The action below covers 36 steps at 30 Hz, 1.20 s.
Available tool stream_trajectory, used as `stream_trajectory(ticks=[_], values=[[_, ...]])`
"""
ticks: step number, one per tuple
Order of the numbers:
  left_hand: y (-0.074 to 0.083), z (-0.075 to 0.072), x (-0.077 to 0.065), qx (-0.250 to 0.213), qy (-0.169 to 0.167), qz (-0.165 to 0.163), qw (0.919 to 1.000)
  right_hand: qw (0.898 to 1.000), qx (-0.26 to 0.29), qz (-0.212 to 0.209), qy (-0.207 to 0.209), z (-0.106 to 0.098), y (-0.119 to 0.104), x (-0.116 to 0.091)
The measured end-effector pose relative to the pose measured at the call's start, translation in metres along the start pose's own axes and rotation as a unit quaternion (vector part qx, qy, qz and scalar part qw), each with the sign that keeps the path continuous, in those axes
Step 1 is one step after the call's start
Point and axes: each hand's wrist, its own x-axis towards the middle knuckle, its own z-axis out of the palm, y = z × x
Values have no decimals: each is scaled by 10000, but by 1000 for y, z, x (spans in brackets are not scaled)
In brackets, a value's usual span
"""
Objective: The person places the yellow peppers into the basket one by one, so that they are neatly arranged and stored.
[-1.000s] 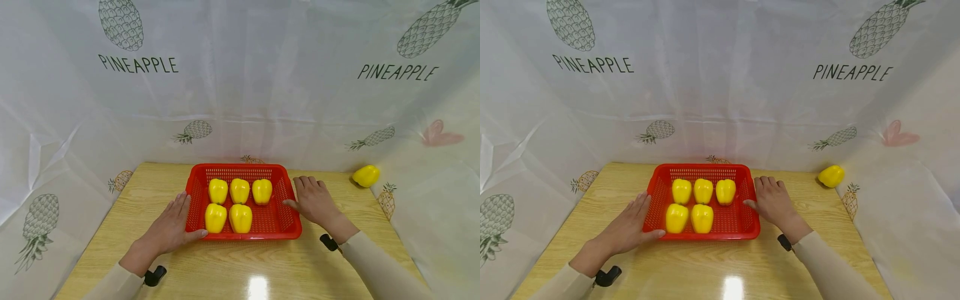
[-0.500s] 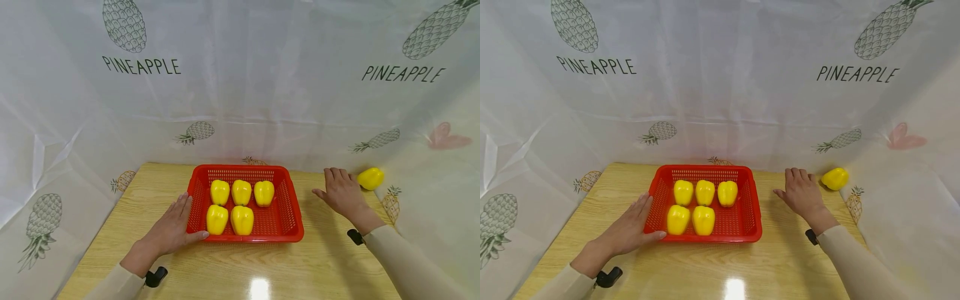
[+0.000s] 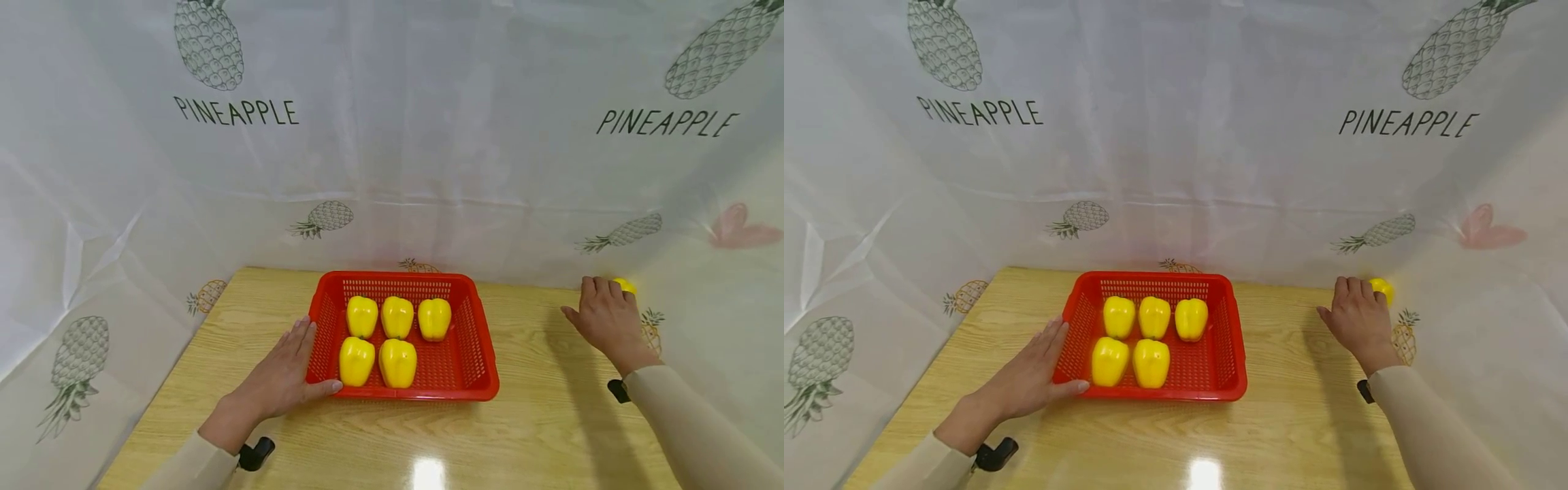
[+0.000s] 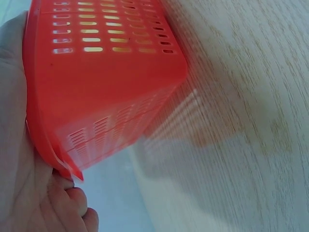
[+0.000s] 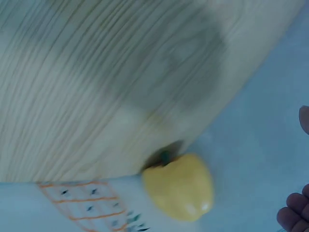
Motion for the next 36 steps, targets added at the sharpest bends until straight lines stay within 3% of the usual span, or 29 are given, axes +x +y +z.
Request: stream_trajectory(ticks=[16, 25, 36], values=[[1, 3, 3, -9, -52, -34, 10000, 9936, 377, 852, -638, 23, 66, -1], [2, -1, 1, -26, -120, -171, 9998, 9936, 110, 850, -729, 32, 80, 9], [2, 1, 2, -9, -111, -142, 9998, 9908, 324, 995, -854, 42, 86, 12]])
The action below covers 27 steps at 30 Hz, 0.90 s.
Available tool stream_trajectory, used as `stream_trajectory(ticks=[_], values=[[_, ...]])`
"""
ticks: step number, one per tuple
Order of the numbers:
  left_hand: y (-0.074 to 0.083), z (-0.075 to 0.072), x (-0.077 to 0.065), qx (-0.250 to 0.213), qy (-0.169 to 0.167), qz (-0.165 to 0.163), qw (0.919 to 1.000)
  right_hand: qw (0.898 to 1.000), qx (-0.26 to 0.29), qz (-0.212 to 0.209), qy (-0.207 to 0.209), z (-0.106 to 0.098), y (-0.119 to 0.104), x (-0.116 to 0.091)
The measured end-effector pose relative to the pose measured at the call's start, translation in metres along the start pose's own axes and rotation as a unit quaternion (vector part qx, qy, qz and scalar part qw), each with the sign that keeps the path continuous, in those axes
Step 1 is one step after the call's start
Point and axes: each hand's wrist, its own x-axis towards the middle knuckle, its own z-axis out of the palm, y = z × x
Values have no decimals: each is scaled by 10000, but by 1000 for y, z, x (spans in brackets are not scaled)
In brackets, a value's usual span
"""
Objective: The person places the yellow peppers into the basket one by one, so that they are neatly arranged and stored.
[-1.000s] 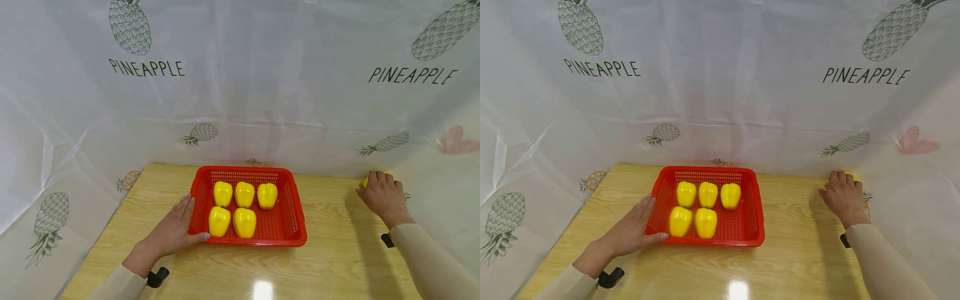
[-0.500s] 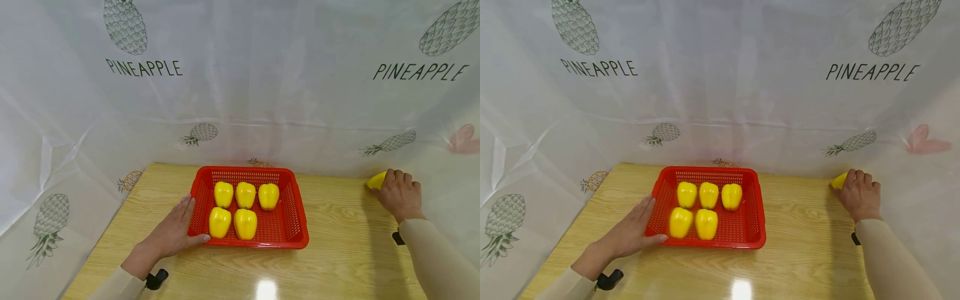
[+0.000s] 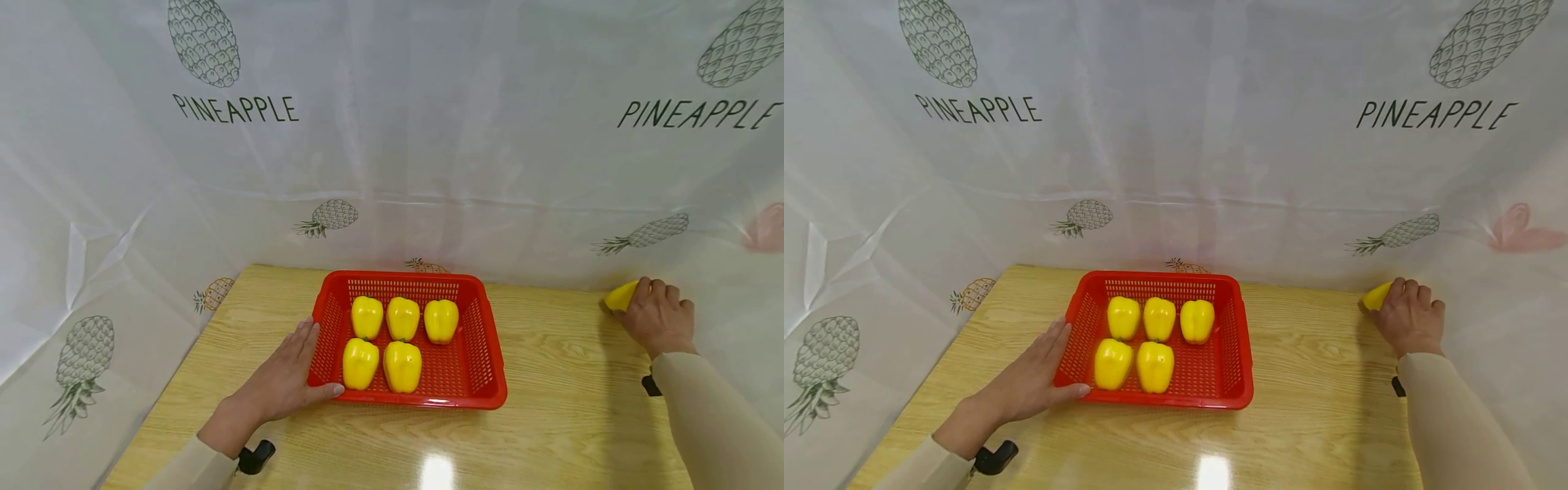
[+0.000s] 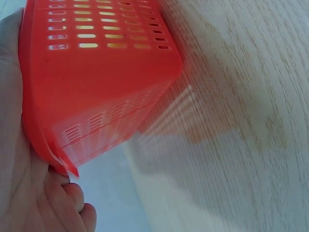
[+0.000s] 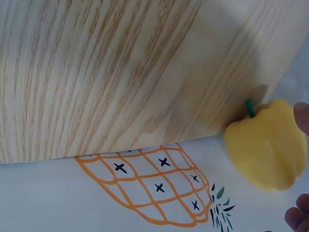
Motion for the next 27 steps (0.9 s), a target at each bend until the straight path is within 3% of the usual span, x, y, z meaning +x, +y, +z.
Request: stream_trajectory(ticks=[14, 23, 27], values=[[2, -1, 0, -13, -20, -19, 10000, 9996, -82, -149, 221, 9, 6, -6], [1, 0, 1, -9, -48, -22, 10000, 9999, 105, -85, 96, 13, 9, -6], [1, 0, 0, -42, -33, -23, 10000, 9990, 134, -254, 354, 18, 5, -8]])
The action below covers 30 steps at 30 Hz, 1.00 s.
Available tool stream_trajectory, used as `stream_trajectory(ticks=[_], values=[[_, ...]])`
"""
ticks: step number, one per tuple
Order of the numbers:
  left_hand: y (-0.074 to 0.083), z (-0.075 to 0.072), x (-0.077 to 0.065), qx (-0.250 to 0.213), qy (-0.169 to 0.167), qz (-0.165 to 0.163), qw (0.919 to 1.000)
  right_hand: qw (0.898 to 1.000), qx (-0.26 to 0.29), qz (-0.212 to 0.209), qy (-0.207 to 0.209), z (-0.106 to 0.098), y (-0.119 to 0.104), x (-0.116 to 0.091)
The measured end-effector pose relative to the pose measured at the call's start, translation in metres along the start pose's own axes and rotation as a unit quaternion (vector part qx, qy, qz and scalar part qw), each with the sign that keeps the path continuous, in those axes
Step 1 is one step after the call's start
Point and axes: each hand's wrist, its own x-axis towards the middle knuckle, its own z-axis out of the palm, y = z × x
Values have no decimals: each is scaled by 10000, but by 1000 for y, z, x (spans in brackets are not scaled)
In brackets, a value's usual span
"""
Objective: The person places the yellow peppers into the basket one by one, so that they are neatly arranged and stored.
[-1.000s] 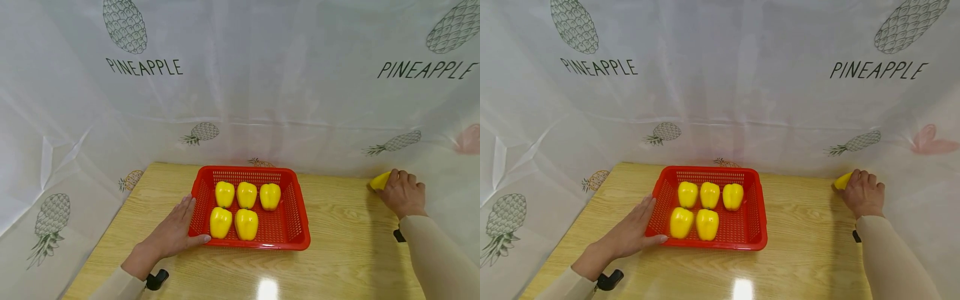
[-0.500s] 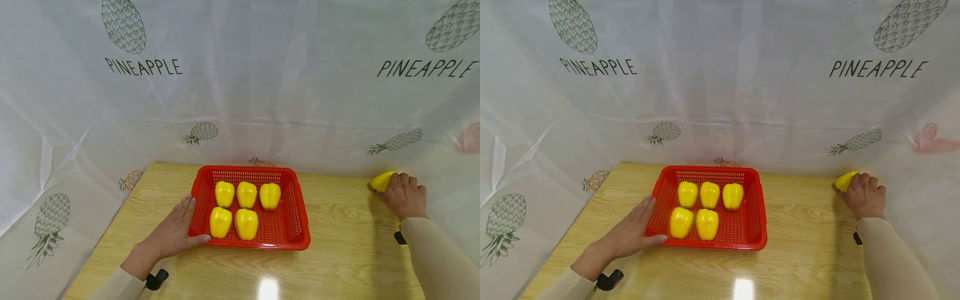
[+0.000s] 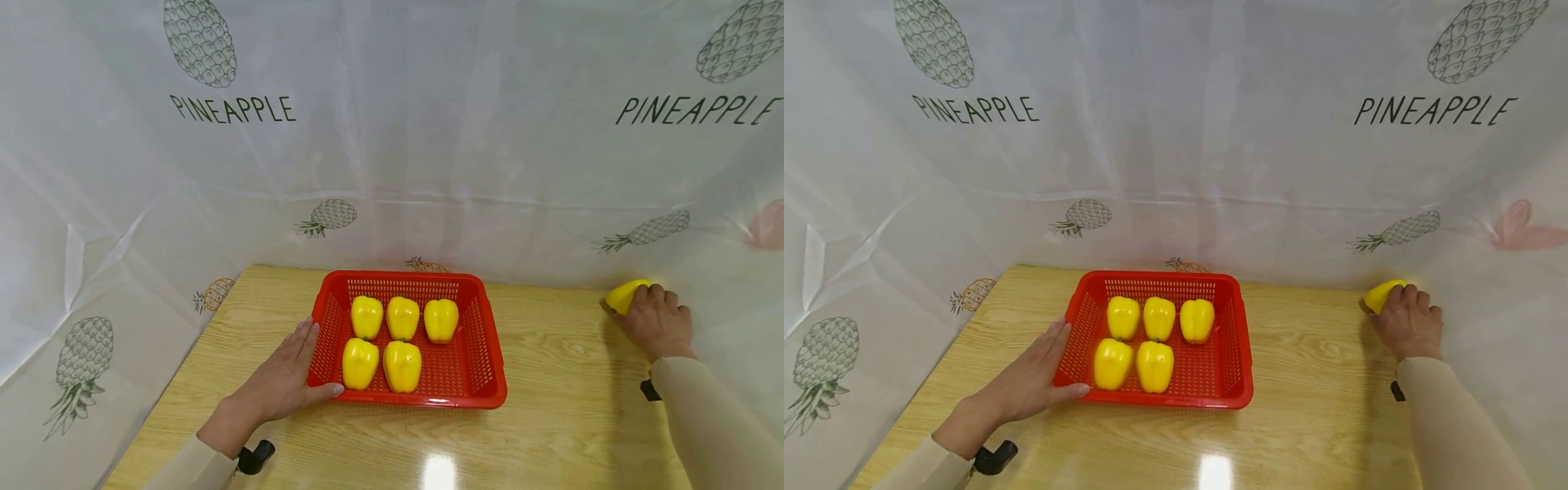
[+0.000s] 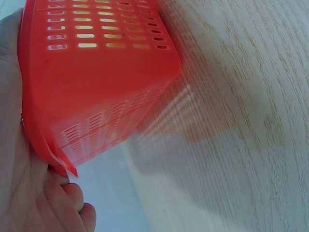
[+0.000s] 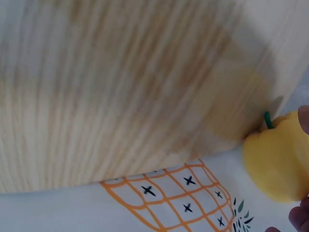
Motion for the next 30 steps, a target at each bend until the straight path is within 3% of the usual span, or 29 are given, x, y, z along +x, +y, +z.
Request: stream_trajectory(ticks=[6, 16, 23, 30], values=[[0, 0, -1, -25, 91, 89, 9999, 9989, 193, 64, 416, 6, -6, -5], [-2, 1, -1, -75, 134, 139, 9998, 9984, 486, 136, 251, 6, -20, -12], [-3, 2, -1, -112, 78, 100, 9999, 9975, 283, -292, 583, 12, -28, -19], [-4, 1, -1, -139, 26, 73, 9999, 9955, 174, -699, 618, 18, -35, -30]])
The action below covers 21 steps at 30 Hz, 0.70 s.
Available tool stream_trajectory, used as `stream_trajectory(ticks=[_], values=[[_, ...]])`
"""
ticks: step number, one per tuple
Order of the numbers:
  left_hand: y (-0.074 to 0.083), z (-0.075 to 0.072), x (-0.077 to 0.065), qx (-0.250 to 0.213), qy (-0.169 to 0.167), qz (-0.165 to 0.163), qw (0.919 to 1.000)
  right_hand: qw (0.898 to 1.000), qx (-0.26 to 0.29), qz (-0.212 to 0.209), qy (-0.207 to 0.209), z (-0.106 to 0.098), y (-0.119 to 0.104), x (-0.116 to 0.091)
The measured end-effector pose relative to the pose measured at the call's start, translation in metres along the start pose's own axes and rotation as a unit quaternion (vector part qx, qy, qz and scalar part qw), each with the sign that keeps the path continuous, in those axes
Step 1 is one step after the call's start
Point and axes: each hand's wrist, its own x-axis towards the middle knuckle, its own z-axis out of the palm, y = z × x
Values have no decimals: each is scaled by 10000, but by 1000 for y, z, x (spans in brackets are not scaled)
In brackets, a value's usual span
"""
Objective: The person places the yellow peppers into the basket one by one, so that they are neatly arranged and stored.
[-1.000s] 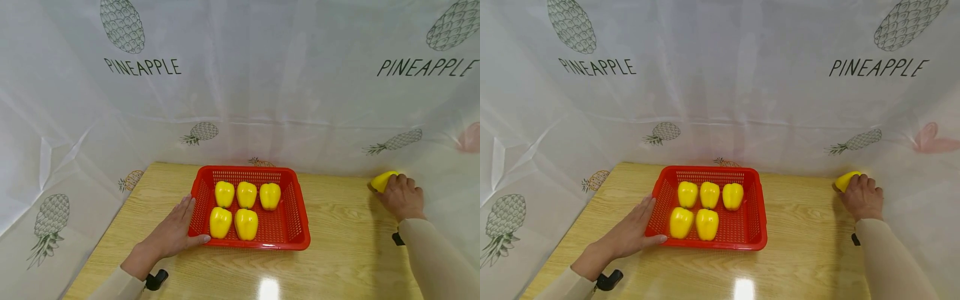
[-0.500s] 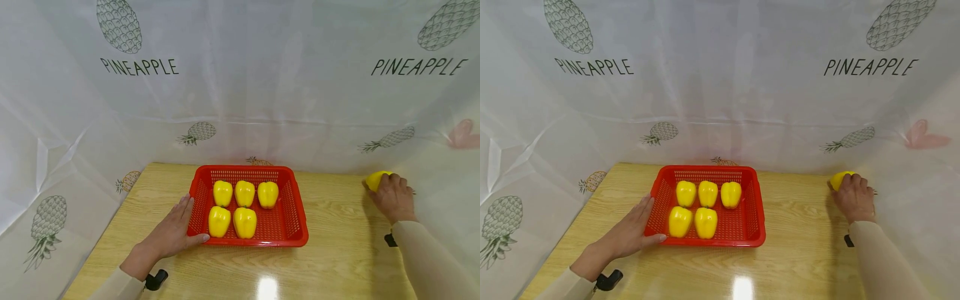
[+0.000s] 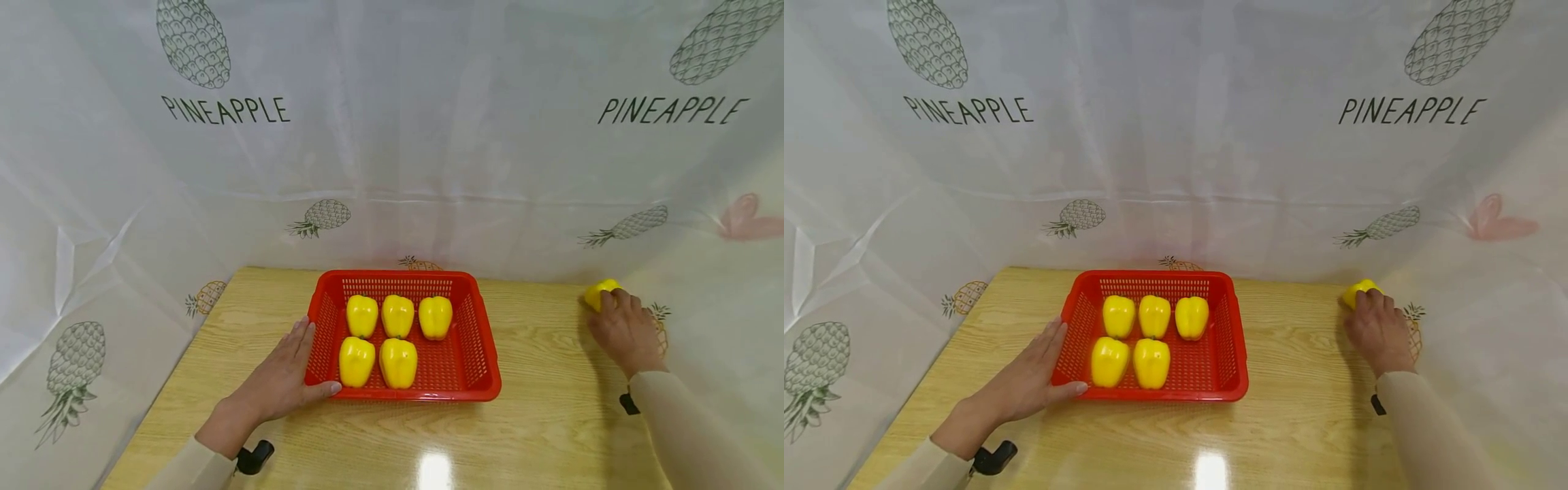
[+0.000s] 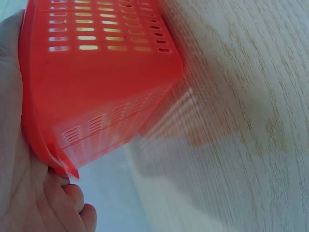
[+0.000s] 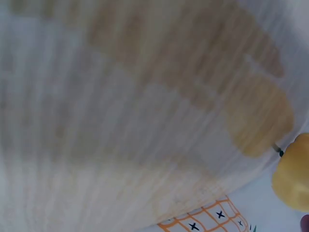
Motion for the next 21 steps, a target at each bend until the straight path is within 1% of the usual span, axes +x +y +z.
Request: stream_trajectory(ticks=[4, 7, 10, 16, 19, 21], values=[[1, -1, 0, -45, -5, -52, 10000, 9992, -239, -275, 181, 2, -3, -2], [0, -1, 1, -28, -1, -59, 10000, 9984, -322, -315, 354, 1, -3, -3], [-1, 0, 1, 1, -6, -56, 10000, 9986, -350, -201, 355, -1, -2, -2], [0, 0, 1, -26, -3, -53, 10000, 9991, -255, 259, 199, -5, 2, -1], [0, 0, 1, -51, 3, -37, 10000, 9989, -254, 326, 227, -6, 4, -1], [0, 0, 1, -42, 15, -27, 10000, 9988, -203, 425, 141, -6, 5, -1]])
